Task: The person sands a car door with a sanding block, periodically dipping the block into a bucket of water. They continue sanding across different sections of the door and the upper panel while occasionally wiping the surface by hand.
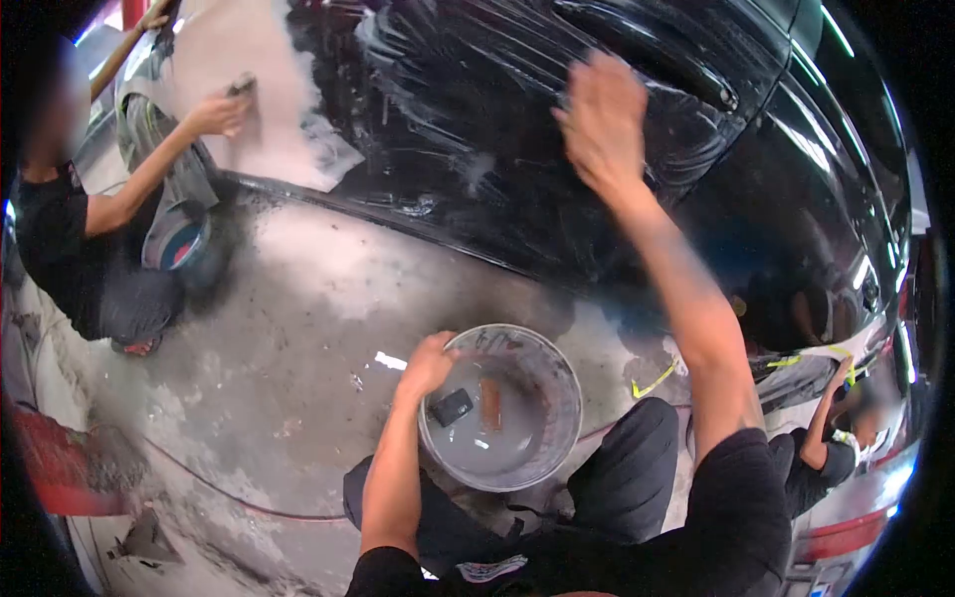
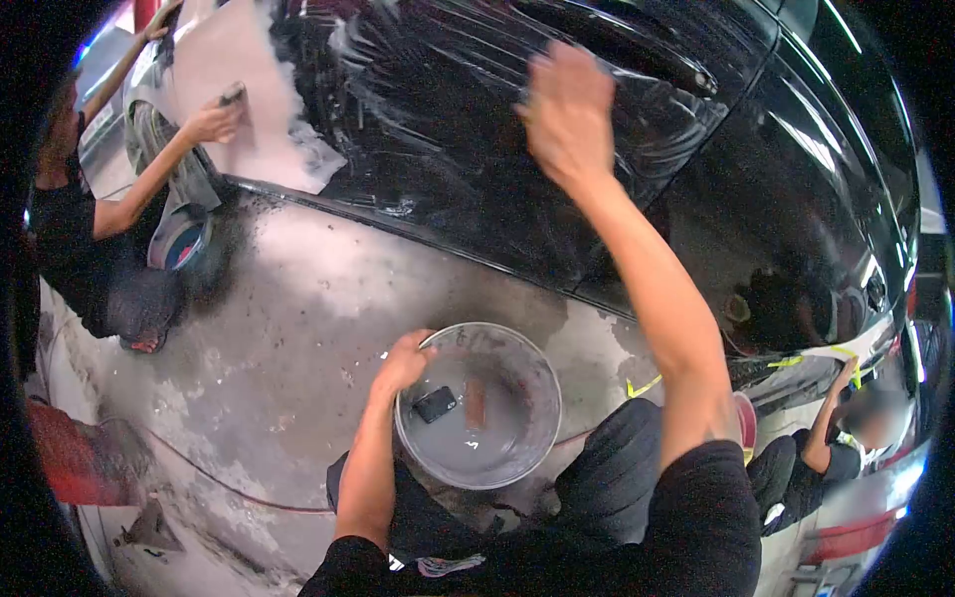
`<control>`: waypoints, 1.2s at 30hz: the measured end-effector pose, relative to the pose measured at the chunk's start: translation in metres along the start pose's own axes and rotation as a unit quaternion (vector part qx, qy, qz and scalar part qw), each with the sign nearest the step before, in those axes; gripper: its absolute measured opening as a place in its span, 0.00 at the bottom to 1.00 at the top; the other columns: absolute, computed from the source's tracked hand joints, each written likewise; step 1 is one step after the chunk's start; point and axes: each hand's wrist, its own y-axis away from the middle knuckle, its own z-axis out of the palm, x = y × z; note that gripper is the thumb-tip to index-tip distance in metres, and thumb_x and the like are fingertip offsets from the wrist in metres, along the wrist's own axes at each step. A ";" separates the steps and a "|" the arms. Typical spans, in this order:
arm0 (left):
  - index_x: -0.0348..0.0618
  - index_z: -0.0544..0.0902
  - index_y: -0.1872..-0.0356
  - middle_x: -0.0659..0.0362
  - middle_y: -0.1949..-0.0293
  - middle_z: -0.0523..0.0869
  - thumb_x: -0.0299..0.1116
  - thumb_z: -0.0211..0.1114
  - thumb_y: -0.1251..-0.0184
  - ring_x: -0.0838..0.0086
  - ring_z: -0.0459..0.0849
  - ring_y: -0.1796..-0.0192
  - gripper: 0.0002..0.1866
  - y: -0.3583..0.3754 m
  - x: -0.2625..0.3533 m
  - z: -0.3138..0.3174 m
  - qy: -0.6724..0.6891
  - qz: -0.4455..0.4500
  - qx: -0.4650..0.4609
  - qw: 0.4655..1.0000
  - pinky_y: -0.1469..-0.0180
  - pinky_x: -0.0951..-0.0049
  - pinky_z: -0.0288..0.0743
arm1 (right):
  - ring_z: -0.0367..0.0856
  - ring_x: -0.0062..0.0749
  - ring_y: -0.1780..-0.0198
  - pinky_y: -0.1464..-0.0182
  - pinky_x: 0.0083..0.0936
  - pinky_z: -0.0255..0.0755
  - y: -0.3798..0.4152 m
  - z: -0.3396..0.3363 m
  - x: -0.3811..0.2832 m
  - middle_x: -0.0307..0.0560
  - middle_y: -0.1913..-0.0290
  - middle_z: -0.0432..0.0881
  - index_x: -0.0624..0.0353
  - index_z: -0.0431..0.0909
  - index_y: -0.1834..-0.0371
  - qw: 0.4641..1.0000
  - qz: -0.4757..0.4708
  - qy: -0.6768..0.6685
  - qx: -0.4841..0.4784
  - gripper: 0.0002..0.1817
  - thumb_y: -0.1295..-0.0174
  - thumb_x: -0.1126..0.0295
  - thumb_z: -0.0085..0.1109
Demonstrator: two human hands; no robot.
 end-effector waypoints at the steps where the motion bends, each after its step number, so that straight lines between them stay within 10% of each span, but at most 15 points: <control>1: 0.36 0.84 0.35 0.40 0.41 0.89 0.31 0.65 0.25 0.45 0.86 0.35 0.21 0.002 0.006 -0.001 0.006 -0.018 -0.008 1.000 0.32 0.57 0.77 | 0.55 0.65 0.13 0.16 0.62 0.51 -0.027 0.010 -0.020 0.66 0.15 0.61 0.64 0.67 0.21 0.999 -0.039 -0.020 0.016 0.40 0.31 0.56 0.70; 4: 0.36 0.84 0.35 0.40 0.41 0.89 0.32 0.65 0.25 0.46 0.86 0.35 0.21 0.003 0.009 -0.002 0.051 -0.029 -0.022 0.998 0.32 0.57 0.77 | 0.71 0.60 0.21 0.21 0.53 0.67 -0.072 0.018 -0.046 0.70 0.25 0.74 0.71 0.77 0.30 0.984 -0.120 0.005 0.135 0.28 0.26 0.60 0.58; 7: 0.37 0.84 0.35 0.41 0.40 0.89 0.32 0.65 0.25 0.47 0.86 0.35 0.20 0.009 0.023 -0.011 0.019 -0.041 -0.037 0.998 0.32 0.57 0.77 | 0.65 0.54 0.18 0.17 0.52 0.59 -0.023 0.013 0.011 0.57 0.18 0.67 0.62 0.69 0.22 0.982 -0.174 0.033 0.063 0.34 0.30 0.63 0.65; 14: 0.38 0.85 0.34 0.43 0.38 0.89 0.34 0.65 0.25 0.47 0.85 0.33 0.22 -0.005 -0.016 0.007 0.022 0.009 -0.006 1.000 0.31 0.56 0.76 | 0.59 0.60 0.14 0.14 0.55 0.53 0.145 -0.046 0.030 0.61 0.14 0.62 0.64 0.67 0.19 0.994 0.015 -0.019 -0.107 0.35 0.27 0.67 0.64; 16: 0.37 0.85 0.34 0.43 0.38 0.89 0.35 0.66 0.27 0.49 0.85 0.33 0.23 0.007 -0.002 0.005 0.030 0.007 0.020 0.999 0.30 0.57 0.76 | 0.68 0.60 0.19 0.17 0.55 0.59 0.192 -0.043 -0.014 0.64 0.20 0.71 0.64 0.71 0.22 0.955 -0.034 -0.232 -0.182 0.30 0.28 0.72 0.60; 20: 0.40 0.87 0.38 0.42 0.43 0.90 0.34 0.68 0.34 0.45 0.87 0.39 0.23 0.006 -0.017 0.011 0.034 0.109 0.053 0.992 0.33 0.55 0.79 | 0.91 0.55 0.55 0.52 0.50 0.84 0.261 -0.062 -0.145 0.58 0.59 0.90 0.60 0.82 0.40 0.821 -0.091 -0.430 -0.364 0.19 0.33 0.73 0.56; 25: 0.36 0.86 0.40 0.40 0.42 0.89 0.37 0.68 0.29 0.43 0.86 0.36 0.21 0.016 0.010 0.006 -0.114 0.029 0.096 0.988 0.31 0.50 0.78 | 0.91 0.58 0.55 0.52 0.52 0.85 0.375 0.032 -0.235 0.58 0.54 0.92 0.55 0.86 0.57 0.760 -0.203 -0.318 -0.529 0.14 0.25 0.63 0.51; 31: 0.43 0.87 0.46 0.42 0.51 0.91 0.43 0.70 0.30 0.44 0.88 0.42 0.18 0.020 0.019 0.014 -0.239 0.011 0.113 0.964 0.40 0.43 0.81 | 0.86 0.53 0.33 0.28 0.48 0.78 0.450 0.055 -0.297 0.61 0.34 0.86 0.59 0.87 0.40 0.674 -0.062 -0.305 -0.670 0.21 0.30 0.63 0.55; 36: 0.43 0.86 0.49 0.43 0.52 0.92 0.46 0.69 0.27 0.44 0.90 0.45 0.18 0.030 0.038 0.013 -0.316 -0.024 0.115 0.942 0.43 0.43 0.82 | 0.85 0.55 0.31 0.29 0.46 0.78 0.442 0.060 -0.282 0.59 0.31 0.84 0.60 0.86 0.39 0.594 -0.209 -0.351 -0.693 0.22 0.31 0.63 0.57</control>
